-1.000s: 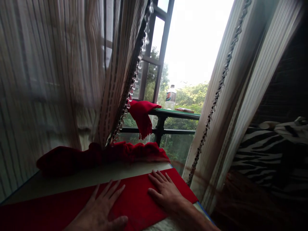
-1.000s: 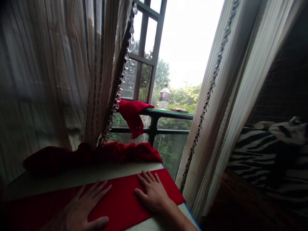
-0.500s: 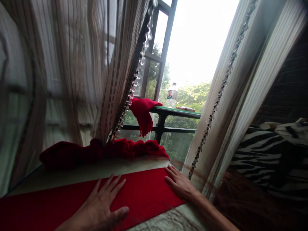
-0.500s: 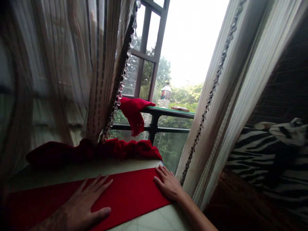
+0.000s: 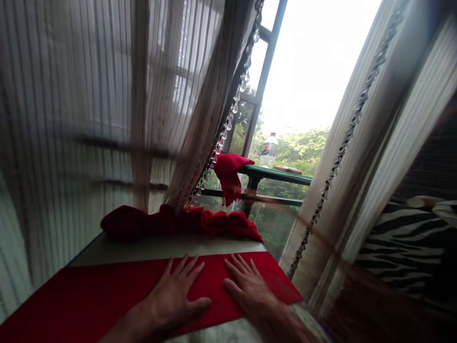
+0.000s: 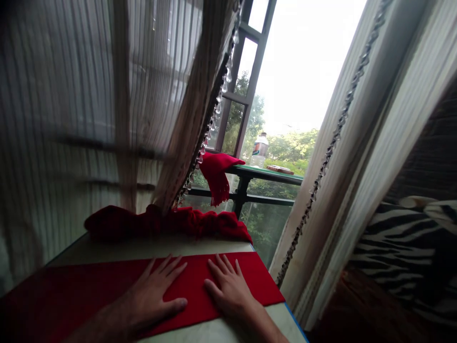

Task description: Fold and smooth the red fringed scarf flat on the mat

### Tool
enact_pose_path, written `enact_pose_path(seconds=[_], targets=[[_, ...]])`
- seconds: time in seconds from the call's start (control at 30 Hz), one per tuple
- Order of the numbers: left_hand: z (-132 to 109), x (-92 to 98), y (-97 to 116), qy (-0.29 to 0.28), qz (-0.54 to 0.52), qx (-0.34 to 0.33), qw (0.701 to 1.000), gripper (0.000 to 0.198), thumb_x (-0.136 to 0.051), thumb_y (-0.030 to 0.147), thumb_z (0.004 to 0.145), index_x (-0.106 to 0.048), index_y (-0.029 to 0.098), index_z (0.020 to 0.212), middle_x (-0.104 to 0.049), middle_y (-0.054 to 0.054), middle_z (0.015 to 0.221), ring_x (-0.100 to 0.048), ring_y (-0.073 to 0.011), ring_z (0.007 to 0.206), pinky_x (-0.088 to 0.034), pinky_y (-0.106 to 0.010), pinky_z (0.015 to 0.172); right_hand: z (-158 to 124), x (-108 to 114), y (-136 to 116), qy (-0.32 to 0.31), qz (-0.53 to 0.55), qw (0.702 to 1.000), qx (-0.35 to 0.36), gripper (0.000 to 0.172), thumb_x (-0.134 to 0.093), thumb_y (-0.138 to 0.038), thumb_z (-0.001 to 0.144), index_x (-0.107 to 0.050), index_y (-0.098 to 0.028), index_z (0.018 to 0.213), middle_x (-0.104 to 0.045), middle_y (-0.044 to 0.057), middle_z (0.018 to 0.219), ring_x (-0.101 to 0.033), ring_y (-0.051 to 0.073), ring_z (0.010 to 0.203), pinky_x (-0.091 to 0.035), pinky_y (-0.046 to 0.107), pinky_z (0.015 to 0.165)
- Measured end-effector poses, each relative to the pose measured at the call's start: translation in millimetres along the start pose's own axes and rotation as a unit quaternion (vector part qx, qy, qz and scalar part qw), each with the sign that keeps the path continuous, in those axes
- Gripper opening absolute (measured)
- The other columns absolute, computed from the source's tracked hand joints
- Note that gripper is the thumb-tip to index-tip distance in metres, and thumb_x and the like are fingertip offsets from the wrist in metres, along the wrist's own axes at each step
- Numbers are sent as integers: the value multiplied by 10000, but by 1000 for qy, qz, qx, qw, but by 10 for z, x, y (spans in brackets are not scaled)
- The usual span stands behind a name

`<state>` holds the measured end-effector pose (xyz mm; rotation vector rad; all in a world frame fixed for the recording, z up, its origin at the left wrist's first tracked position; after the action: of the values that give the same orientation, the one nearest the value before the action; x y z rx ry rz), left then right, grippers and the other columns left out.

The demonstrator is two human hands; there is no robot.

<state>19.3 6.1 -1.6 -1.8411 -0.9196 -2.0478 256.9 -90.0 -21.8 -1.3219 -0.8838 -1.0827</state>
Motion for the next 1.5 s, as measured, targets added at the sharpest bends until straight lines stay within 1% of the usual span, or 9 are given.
enact_pose_path(seconds=[0.1, 0.23, 0.37, 0.5, 0.7, 0.83, 1.27, 1.37, 1.5], targets=[[-30, 51, 38, -24, -2, 6, 1000, 921, -496, 770, 891, -325, 230, 1618, -182, -92, 1696, -79, -332, 1578, 20, -629, 1244, -66, 0, 394, 26, -29, 997, -62, 670, -356, -726, 964, -361, -415, 1558, -276, -90, 1686, -182, 303, 1576, -130, 526, 1289], [-37, 53, 14, -5, -2, 2, 1000, 914, -483, 779, 891, -348, 233, 1611, -210, -103, 1690, -95, -336, 1576, 15, -635, 1241, -192, 99, 920, 33, -49, 991, -119, 654, -322, -640, 986, -345, -349, 1572, -264, -37, 1698, -161, 230, 1583, -110, 490, 1296], [-23, -16, -52, 13, 7, 5, 1000, 908, -419, 804, 908, -333, 243, 1617, -208, -90, 1692, -89, -342, 1576, 22, -651, 1234, -286, 215, 1086, 32, -50, 985, -163, 612, -316, -587, 992, -347, -373, 1565, -269, -30, 1698, -157, 232, 1578, -145, 536, 1283], [-9, -55, -74, 13, 11, 2, 1000, 933, -390, 829, 903, -321, 236, 1620, -188, -97, 1693, -87, -348, 1575, 19, -662, 1229, -236, 253, 750, 37, -45, 988, -145, 647, -342, -605, 992, -344, -331, 1578, -264, 41, 1702, -111, 302, 1586, -43, 651, 1263], [-12, -7, -20, 8, 28, 13, 999, 932, -421, 807, 905, -334, 207, 1612, -205, -106, 1685, -108, -345, 1574, 10, -659, 1232, 105, -84, -296, 4, 2, 1000, -1, 693, -329, -747, 963, -295, -427, 1577, -188, -19, 1723, -126, 283, 1595, -105, 652, 1260], [-5, -2, -9, -2, 35, 14, 999, 920, -439, 792, 904, -344, 206, 1606, -236, -96, 1675, -125, -349, 1571, 7, -658, 1235, 227, -210, -486, -3, 13, 1000, 26, 700, -386, -741, 954, -301, -429, 1574, -235, -2, 1713, -161, 286, 1590, -102, 649, 1259], [18, -7, -26, -21, 39, 23, 999, 939, -378, 833, 897, -274, 254, 1629, -139, -49, 1696, -45, -317, 1580, 30, -628, 1245, 12, 166, 1025, 29, -32, 987, -152, 681, -301, -631, 996, -328, -296, 1588, -238, 19, 1721, -134, 220, 1595, -84, 459, 1293], [10, -1, -20, -23, 37, 25, 999, 933, -377, 830, 899, -268, 260, 1630, -140, -44, 1696, -42, -314, 1579, 33, -625, 1246, -43, 207, 1214, 26, -33, 983, -179, 678, -309, -603, 992, -323, -286, 1591, -239, 10, 1721, -143, 205, 1592, -159, 420, 1282], [6, 6, -12, -19, 32, 24, 999, 936, -397, 823, 896, -281, 249, 1626, -136, -56, 1693, -51, -329, 1577, 17, -636, 1245, -93, 281, 1160, 41, -40, 980, -192, 641, -281, -551, 1009, -337, -281, 1588, -244, 49, 1717, -151, 281, 1589, -139, 561, 1274]])
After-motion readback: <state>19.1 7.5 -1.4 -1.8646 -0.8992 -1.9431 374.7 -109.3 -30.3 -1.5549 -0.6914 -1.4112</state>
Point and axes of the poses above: each hand's wrist, its own z-axis towards the middle knuckle, its own x-axis out of the back of the hand, y = z × x, the point moved 2 cm from there along z, towards the middle knuckle
